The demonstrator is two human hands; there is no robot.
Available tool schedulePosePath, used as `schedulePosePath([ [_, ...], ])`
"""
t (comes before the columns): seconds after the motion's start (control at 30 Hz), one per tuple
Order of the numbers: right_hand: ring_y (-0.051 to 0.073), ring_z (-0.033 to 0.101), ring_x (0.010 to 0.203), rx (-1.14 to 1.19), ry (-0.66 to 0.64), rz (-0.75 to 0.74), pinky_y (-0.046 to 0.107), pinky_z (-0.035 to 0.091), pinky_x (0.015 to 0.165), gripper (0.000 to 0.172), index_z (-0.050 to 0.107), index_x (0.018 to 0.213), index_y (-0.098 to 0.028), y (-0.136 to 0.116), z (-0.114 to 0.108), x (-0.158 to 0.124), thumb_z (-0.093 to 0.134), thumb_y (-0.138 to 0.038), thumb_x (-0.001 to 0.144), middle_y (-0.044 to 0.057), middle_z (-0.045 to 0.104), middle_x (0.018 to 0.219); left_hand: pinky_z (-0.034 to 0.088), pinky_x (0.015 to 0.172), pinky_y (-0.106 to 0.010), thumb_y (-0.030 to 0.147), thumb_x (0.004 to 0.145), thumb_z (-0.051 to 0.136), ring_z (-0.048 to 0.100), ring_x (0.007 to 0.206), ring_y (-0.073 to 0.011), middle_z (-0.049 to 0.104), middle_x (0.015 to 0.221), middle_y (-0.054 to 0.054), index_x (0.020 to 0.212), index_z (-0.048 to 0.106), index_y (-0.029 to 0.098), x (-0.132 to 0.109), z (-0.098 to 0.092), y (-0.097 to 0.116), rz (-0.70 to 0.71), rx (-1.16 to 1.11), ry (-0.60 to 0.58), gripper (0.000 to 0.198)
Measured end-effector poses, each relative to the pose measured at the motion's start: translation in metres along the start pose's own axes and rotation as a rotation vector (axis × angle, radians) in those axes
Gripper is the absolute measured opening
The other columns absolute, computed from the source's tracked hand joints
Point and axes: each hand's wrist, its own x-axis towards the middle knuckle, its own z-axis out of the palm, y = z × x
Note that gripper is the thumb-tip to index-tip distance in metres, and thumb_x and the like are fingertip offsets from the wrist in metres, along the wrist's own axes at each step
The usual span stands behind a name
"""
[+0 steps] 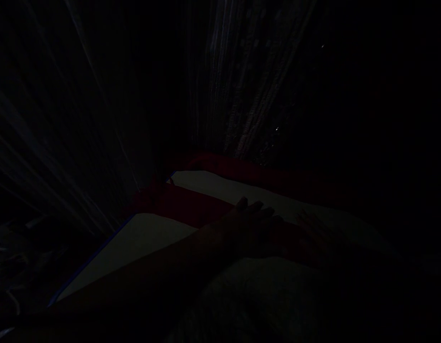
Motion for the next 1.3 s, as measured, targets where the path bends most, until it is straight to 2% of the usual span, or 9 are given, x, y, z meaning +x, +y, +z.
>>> schedulePosePath([
  [0.07, 0.027, 0.034, 0.148, -0.004, 0.039, -0.038, 0.062, 0.026, 0.117, 0.063, 0.015, 0.161, -0.027, -0.008, -0.005, 0.005, 0.028, -0.043, 0.101, 0.01, 0.037, 0.158, 0.005, 0.124, -0.06, 0.079, 0.094, 0.026, 0.014, 0.156, -0.0354, 0.023, 0.167, -0.011, 0.161, 0.026, 0.02, 0.0, 0.001, -0.001, 0.007, 0.003, 0.018, 0.089],
  [0.2, 0.023, 0.03, 0.15, 0.038, -0.024, -0.032, 0.059, 0.024, 0.12, 0.058, 0.03, 0.156, -0.024, -0.012, -0.005, 0.007, 0.027, -0.045, 0.103, 0.006, 0.037, 0.159, 0.006, 0.124, -0.061, 0.076, 0.095, 0.029, 0.015, 0.155, -0.0364, 0.023, 0.167, -0.011, 0.16, 0.027, 0.02, 0.001, 0.0, -0.001, 0.017, 0.02, 0.021, 0.086],
  [0.33, 0.026, 0.03, 0.15, 0.067, -0.224, 0.069, 0.063, 0.028, 0.116, 0.065, 0.036, 0.156, -0.023, 0.014, 0.005, -0.002, 0.018, -0.055, 0.102, 0.005, 0.031, 0.162, 0.006, 0.123, -0.062, 0.076, 0.095, 0.028, 0.013, 0.156, -0.0368, 0.021, 0.167, -0.01, 0.161, 0.024, 0.021, 0.0, -0.004, 0.0, 0.011, 0.011, -0.005, 0.086],
  [0.47, 0.026, 0.025, 0.152, 0.049, -0.247, 0.155, 0.068, 0.025, 0.115, 0.065, 0.029, 0.158, -0.025, 0.037, 0.012, -0.004, 0.014, -0.055, 0.102, 0.003, 0.026, 0.163, 0.005, 0.124, -0.061, 0.077, 0.095, 0.028, 0.012, 0.156, -0.0366, 0.02, 0.167, -0.01, 0.162, 0.023, 0.021, -0.001, -0.006, 0.001, 0.004, 0.011, -0.023, 0.088],
  [0.57, 0.027, 0.023, 0.152, 0.083, -0.236, 0.077, 0.065, 0.032, 0.112, 0.07, 0.031, 0.158, -0.024, 0.023, 0.009, 0.006, 0.024, -0.062, 0.099, 0.005, 0.024, 0.164, 0.005, 0.124, -0.062, 0.076, 0.095, 0.03, 0.013, 0.156, -0.0363, 0.02, 0.167, -0.01, 0.161, 0.023, 0.021, 0.0, -0.005, 0.001, -0.002, 0.024, -0.018, 0.087],
  [0.7, 0.021, 0.025, 0.152, 0.079, -0.118, 0.009, 0.063, 0.025, 0.118, 0.061, 0.027, 0.159, -0.03, -0.002, 0.002, 0.011, 0.022, -0.053, 0.103, 0.001, 0.027, 0.163, 0.007, 0.123, -0.062, 0.074, 0.096, 0.032, 0.013, 0.156, -0.036, 0.021, 0.167, -0.01, 0.161, 0.024, 0.02, -0.001, -0.005, 0.001, -0.002, 0.028, -0.009, 0.085],
  [0.93, 0.026, 0.025, 0.151, 0.02, -0.344, 0.125, 0.068, 0.029, 0.113, 0.062, 0.03, 0.158, -0.034, 0.049, 0.012, -0.001, 0.019, -0.057, 0.101, -0.001, 0.02, 0.164, 0.006, 0.124, -0.061, 0.075, 0.095, 0.033, 0.013, 0.156, -0.0356, 0.02, 0.167, -0.01, 0.161, 0.023, 0.021, -0.002, -0.009, 0.004, -0.009, 0.013, -0.038, 0.086],
  [1.17, 0.021, 0.026, 0.151, 0.087, -0.097, 0.009, 0.06, 0.015, 0.123, 0.06, 0.034, 0.156, -0.022, -0.023, -0.014, 0.013, 0.019, -0.049, 0.104, 0.003, 0.031, 0.161, 0.004, 0.124, -0.061, 0.075, 0.096, 0.031, 0.011, 0.156, -0.0355, 0.019, 0.168, -0.01, 0.162, 0.022, 0.02, -0.002, -0.008, 0.003, -0.008, 0.027, -0.037, 0.087],
  [1.3, 0.023, 0.023, 0.152, 0.082, -0.242, 0.094, 0.065, 0.021, 0.119, 0.063, 0.03, 0.158, -0.027, 0.002, -0.005, 0.007, 0.019, -0.055, 0.102, 0.001, 0.026, 0.163, 0.004, 0.124, -0.061, 0.077, 0.094, 0.028, 0.011, 0.156, -0.035, 0.019, 0.168, -0.009, 0.162, 0.022, 0.021, -0.001, -0.008, 0.003, -0.012, 0.009, -0.036, 0.088],
])
